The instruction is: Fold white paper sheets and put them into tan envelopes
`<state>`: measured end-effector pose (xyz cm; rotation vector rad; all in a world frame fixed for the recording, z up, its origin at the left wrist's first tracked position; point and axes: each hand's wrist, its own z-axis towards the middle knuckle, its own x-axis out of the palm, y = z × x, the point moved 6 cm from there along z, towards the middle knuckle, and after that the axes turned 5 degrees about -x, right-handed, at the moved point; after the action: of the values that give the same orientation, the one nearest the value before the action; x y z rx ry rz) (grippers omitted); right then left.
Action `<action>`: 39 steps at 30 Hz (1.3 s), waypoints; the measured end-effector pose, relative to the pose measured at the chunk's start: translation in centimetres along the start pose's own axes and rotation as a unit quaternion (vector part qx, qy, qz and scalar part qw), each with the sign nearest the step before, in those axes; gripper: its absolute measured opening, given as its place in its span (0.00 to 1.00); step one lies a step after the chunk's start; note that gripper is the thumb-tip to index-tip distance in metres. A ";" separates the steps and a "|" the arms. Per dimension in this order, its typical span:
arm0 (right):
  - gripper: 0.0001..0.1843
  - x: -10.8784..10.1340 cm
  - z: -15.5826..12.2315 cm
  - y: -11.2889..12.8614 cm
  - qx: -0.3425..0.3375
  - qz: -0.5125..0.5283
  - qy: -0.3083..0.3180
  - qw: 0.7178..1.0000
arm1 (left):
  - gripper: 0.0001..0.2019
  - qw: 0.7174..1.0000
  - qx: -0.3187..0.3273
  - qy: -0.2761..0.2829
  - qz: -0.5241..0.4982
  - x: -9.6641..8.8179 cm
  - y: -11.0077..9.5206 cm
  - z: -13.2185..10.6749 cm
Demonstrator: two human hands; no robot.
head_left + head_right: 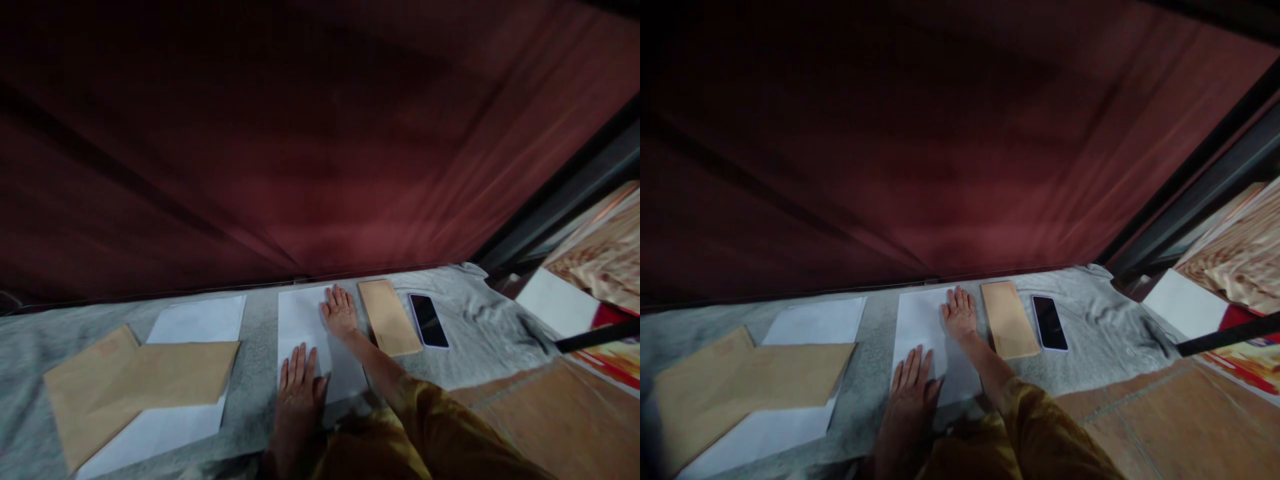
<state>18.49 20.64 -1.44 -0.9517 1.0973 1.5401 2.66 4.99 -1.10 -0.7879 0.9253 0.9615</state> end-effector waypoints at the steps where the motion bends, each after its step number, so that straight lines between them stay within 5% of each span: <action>1: 0.30 -0.1 0.1 0.0 -0.003 -0.003 0.006 1.000 | 0.29 1.000 0.002 0.001 0.008 -0.1 0.0 -0.6; 6: 0.31 -1.6 -1.4 1.7 -0.024 0.007 -0.040 0.999 | 0.28 0.999 0.010 0.004 0.035 -0.5 0.4 -1.4; 12: 0.30 -2.3 -10.5 6.0 -0.155 0.043 -0.028 0.987 | 0.29 0.999 -0.005 0.003 0.040 -0.3 0.7 -2.0; 16: 0.28 -3.3 -15.0 5.7 -0.209 0.033 -0.023 0.977 | 0.30 0.999 -0.009 -0.010 0.035 -1.0 1.4 -3.3; 33: 0.31 -6.9 -18.4 0.2 -0.157 0.028 0.004 0.987 | 0.34 0.998 -0.048 0.020 0.022 -3.8 3.7 -6.1; 39: 0.33 -7.7 -18.9 -0.3 -0.149 0.044 0.009 0.988 | 0.33 0.998 -0.006 0.060 0.009 -3.7 0.6 -4.3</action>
<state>21.46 0.49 0.31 -1.1313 0.9480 1.8063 -0.17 0.26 0.41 -0.8566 1.0331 0.9441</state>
